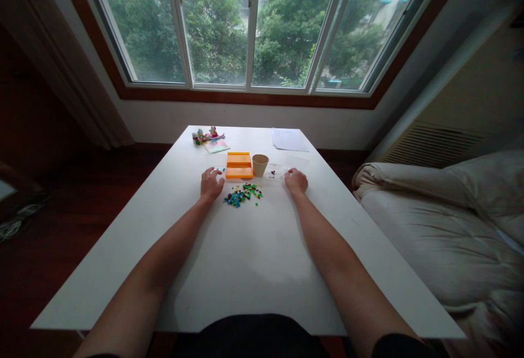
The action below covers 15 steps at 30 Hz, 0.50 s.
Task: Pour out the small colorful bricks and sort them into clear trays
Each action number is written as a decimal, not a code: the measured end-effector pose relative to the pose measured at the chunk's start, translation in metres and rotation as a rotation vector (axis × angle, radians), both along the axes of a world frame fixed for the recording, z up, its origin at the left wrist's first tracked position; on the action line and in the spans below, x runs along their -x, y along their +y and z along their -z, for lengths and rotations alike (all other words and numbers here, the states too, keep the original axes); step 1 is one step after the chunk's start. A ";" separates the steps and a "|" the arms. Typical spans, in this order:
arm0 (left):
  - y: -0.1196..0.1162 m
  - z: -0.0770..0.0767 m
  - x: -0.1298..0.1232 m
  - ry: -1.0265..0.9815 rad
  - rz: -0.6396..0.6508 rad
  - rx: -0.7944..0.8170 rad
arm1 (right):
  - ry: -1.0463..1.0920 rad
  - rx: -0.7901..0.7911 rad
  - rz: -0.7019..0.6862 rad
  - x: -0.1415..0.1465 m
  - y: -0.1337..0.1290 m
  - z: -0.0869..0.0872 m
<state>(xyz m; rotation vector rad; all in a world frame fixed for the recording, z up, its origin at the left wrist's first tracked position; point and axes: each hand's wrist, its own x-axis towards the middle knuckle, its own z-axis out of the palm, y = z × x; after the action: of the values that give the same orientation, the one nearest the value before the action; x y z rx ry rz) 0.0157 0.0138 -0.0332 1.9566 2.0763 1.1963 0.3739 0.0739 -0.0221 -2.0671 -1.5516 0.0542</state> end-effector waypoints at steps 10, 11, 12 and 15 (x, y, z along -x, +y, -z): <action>0.001 0.002 0.000 -0.006 -0.007 -0.002 | -0.035 -0.037 0.044 -0.003 0.000 0.002; 0.001 0.002 0.000 -0.004 -0.005 -0.006 | -0.038 -0.036 0.041 -0.003 0.001 0.002; 0.002 0.002 0.000 -0.002 -0.002 -0.009 | -0.041 -0.032 0.038 -0.002 0.001 0.003; 0.002 0.002 0.000 -0.008 0.009 -0.005 | -0.039 -0.014 0.029 0.001 0.001 0.004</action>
<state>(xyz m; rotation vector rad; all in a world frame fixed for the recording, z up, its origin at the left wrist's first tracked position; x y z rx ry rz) 0.0153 0.0154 -0.0353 1.9582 2.0610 1.2069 0.3732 0.0749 -0.0260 -2.0904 -1.5408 -0.0077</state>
